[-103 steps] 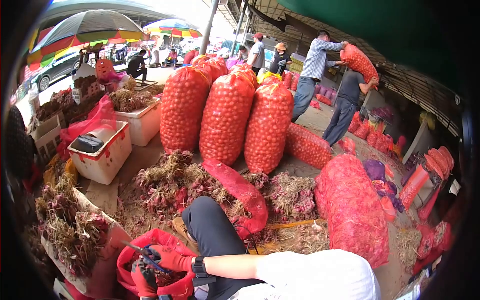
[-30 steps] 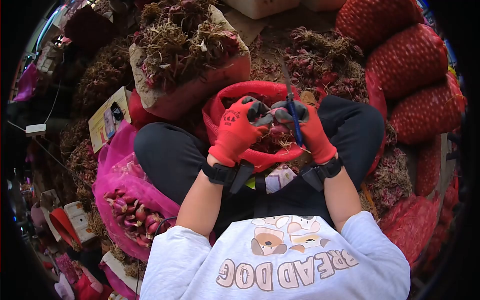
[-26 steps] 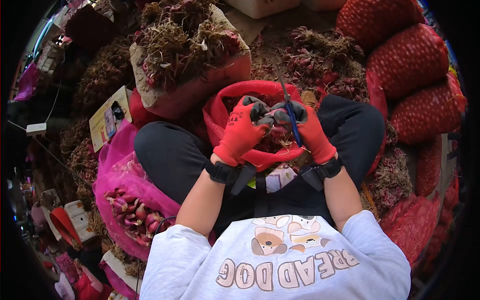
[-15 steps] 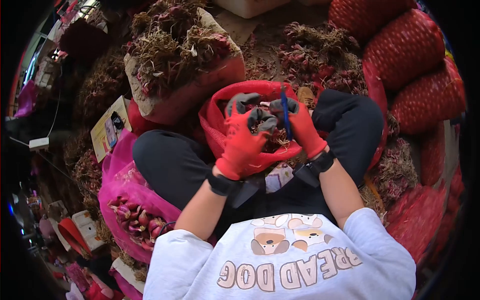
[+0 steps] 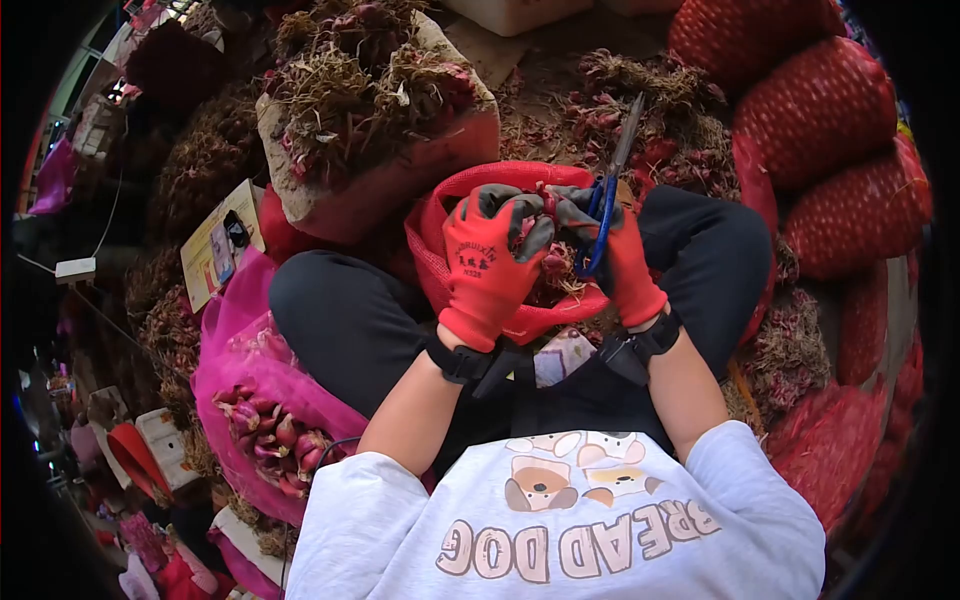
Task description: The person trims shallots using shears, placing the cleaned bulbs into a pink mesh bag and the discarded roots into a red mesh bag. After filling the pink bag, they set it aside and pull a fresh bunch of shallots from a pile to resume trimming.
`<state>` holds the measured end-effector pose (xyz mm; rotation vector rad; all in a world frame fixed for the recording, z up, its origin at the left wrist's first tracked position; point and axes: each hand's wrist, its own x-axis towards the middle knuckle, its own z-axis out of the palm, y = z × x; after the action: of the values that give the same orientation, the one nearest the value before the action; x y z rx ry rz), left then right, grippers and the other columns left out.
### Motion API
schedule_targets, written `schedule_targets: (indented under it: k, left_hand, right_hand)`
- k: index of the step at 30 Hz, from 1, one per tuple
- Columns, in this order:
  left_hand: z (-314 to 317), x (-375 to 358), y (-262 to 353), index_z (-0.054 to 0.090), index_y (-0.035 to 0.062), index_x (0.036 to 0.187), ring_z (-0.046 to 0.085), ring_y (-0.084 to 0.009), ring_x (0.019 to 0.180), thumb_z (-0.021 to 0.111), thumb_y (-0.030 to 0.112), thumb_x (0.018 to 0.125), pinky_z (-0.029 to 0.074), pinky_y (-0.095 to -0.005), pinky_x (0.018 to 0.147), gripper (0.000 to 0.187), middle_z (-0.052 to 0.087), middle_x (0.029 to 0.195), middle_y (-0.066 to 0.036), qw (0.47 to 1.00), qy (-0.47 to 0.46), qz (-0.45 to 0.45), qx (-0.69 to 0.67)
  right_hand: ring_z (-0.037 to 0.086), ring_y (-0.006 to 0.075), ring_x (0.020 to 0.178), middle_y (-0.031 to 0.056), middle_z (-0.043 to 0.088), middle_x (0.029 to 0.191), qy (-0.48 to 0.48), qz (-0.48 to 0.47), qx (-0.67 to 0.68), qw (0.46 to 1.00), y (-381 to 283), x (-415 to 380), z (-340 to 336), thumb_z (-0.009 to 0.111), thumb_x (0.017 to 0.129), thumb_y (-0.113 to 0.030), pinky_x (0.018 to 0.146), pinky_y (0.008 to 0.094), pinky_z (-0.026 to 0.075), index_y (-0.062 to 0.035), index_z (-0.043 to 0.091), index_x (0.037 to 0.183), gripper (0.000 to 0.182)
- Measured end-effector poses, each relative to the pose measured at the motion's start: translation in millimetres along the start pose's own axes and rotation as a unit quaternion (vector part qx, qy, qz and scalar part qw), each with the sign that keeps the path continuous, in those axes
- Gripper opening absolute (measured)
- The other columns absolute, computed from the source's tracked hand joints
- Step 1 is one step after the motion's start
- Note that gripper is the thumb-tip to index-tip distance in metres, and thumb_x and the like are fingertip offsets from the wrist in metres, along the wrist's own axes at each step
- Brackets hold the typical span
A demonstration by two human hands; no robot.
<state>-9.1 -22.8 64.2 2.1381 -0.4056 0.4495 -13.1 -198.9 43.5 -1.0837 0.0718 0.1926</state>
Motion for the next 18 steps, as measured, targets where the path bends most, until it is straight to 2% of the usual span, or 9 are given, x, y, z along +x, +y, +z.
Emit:
schedule_targets:
  k: [3,6,9,10,13,14,17,18]
  left_hand:
    - [7,-7,0,0.064,0.0115,0.088,0.053,-0.0302,0.096,0.074,0.018,0.065,0.040,-0.0416,0.080,0.026,0.057,0.098,-0.006,0.997,-0.015,-0.028,0.066]
    - [5,-5,2,0.064,0.0111,0.086,0.050,-0.0309,0.101,0.074,0.017,0.061,0.039,-0.0431,0.085,0.027,0.056,0.102,-0.007,0.998,-0.028,-0.047,0.032]
    - [5,-6,-1,0.063,0.0108,0.084,0.048,-0.0316,0.104,0.073,0.016,0.060,0.037,-0.0445,0.087,0.027,0.055,0.105,-0.007,0.999,0.012,0.005,-0.033]
    - [7,-7,-4,0.063,0.0113,0.085,0.048,-0.0320,0.106,0.072,0.015,0.060,0.036,-0.0441,0.090,0.027,0.055,0.108,-0.008,0.999,0.026,0.025,-0.037]
    - [0,-4,11,0.064,0.0112,0.088,0.046,-0.0327,0.112,0.072,0.013,0.059,0.036,-0.0439,0.093,0.030,0.055,0.112,-0.009,0.994,-0.012,0.107,0.016]
    - [3,-8,11,0.064,0.0108,0.092,0.043,-0.0336,0.117,0.071,0.011,0.062,0.035,-0.0442,0.096,0.031,0.054,0.114,-0.011,0.994,-0.040,0.093,0.036]
    - [2,1,3,0.064,0.0073,0.096,0.047,-0.0305,0.115,0.070,0.010,0.069,0.036,-0.0427,0.096,0.028,0.054,0.115,-0.011,0.992,-0.051,0.023,-0.111]
    - [1,3,-8,0.057,0.0032,0.108,0.050,-0.0243,0.112,0.064,0.009,0.077,0.039,-0.0365,0.096,0.033,0.055,0.115,-0.010,0.940,-0.066,-0.045,-0.332]
  right_hand:
    - [0.063,0.0157,0.092,0.0081,0.063,0.105,-0.009,-0.077,0.008,0.997,-1,-3,19,0.069,0.083,-0.006,0.083,0.0275,0.051,-0.0010,0.058,0.107,0.027]
    - [0.062,0.0157,0.097,0.0108,0.060,0.115,0.046,-0.175,-0.181,0.967,7,-9,30,0.070,0.081,-0.003,0.084,0.0274,0.050,-0.0008,0.058,0.109,0.030]
    - [0.061,0.0147,0.099,0.0122,0.058,0.119,0.026,-0.272,-0.295,0.916,3,-13,33,0.069,0.081,-0.003,0.085,0.0274,0.049,0.0006,0.058,0.109,0.030]
    - [0.060,0.0141,0.098,0.0122,0.059,0.116,0.034,-0.259,-0.231,0.937,4,-14,35,0.068,0.082,-0.005,0.085,0.0282,0.049,0.0013,0.059,0.108,0.028]
    - [0.060,0.0136,0.097,0.0107,0.060,0.113,0.054,-0.252,-0.178,0.950,14,-2,21,0.068,0.084,-0.008,0.086,0.0292,0.048,0.0020,0.059,0.107,0.027]
    - [0.060,0.0144,0.094,0.0091,0.061,0.107,0.083,-0.174,-0.144,0.971,0,-5,27,0.065,0.086,-0.011,0.084,0.0286,0.048,0.0009,0.058,0.106,0.024]
    - [0.061,0.0169,0.089,0.0086,0.061,0.098,0.041,-0.092,0.082,0.991,3,-4,7,0.064,0.087,-0.011,0.079,0.0272,0.049,-0.0023,0.058,0.107,0.023]
    - [0.062,0.0178,0.087,0.0084,0.061,0.095,0.026,-0.062,0.156,0.985,4,-5,2,0.064,0.087,-0.011,0.077,0.0267,0.050,-0.0033,0.057,0.107,0.023]
